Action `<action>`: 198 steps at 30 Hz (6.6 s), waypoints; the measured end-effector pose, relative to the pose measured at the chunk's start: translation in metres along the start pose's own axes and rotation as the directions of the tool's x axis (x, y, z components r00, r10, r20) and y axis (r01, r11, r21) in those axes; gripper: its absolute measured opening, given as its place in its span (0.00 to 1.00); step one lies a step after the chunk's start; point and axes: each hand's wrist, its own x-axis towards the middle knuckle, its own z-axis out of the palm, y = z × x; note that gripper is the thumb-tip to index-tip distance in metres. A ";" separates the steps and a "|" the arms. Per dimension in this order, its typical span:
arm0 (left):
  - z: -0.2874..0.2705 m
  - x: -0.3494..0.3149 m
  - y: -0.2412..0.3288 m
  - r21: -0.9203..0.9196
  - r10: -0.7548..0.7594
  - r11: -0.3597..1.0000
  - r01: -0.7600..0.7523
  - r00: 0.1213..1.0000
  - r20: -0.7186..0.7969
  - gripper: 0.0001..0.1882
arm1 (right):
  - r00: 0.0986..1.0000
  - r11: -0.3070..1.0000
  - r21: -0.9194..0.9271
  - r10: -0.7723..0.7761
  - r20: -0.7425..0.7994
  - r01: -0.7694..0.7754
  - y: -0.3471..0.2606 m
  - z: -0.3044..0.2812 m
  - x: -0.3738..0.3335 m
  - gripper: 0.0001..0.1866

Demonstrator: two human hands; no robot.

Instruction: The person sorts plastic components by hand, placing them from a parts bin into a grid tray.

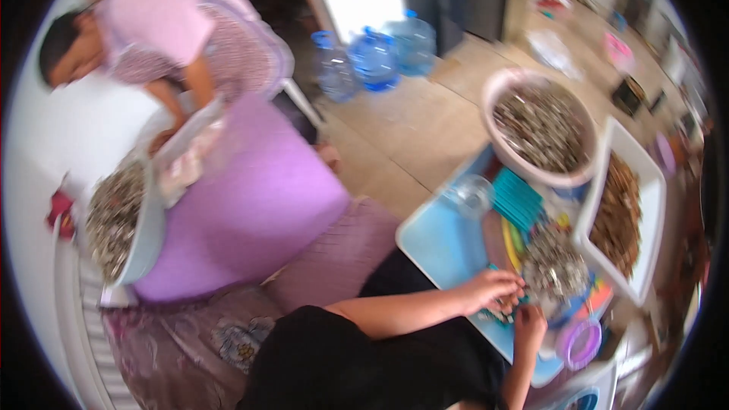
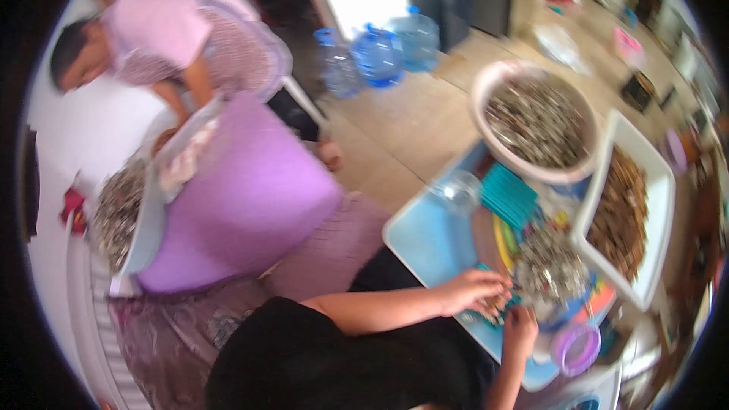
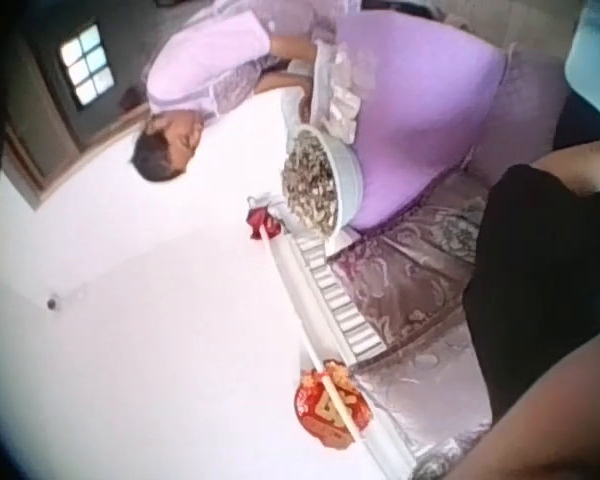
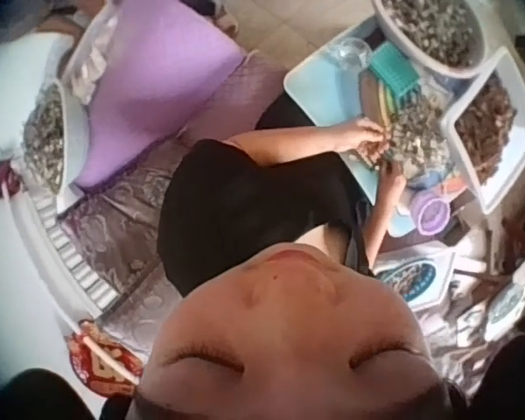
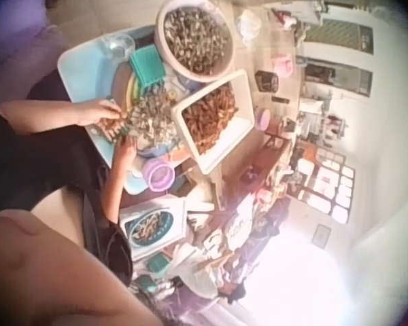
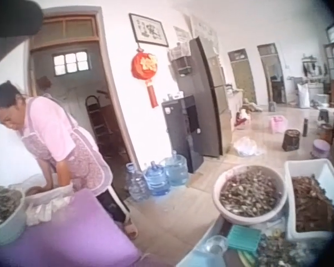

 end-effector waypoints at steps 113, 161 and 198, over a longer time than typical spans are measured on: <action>0.038 -0.014 0.034 -0.050 0.114 0.993 -0.106 0.976 0.183 0.17 | 0.988 0.850 0.525 -0.117 0.101 0.047 -0.076 -0.101 0.049 0.16; 0.042 -0.014 0.027 0.139 0.203 0.962 -0.237 0.954 0.222 0.17 | 1.000 0.888 0.459 0.012 0.026 -0.022 -0.085 -0.085 0.011 0.14; 0.047 -0.019 0.020 0.540 0.298 0.758 -0.365 0.931 0.210 0.16 | 0.994 0.941 0.337 -0.014 0.111 -0.024 -0.065 -0.079 0.013 0.23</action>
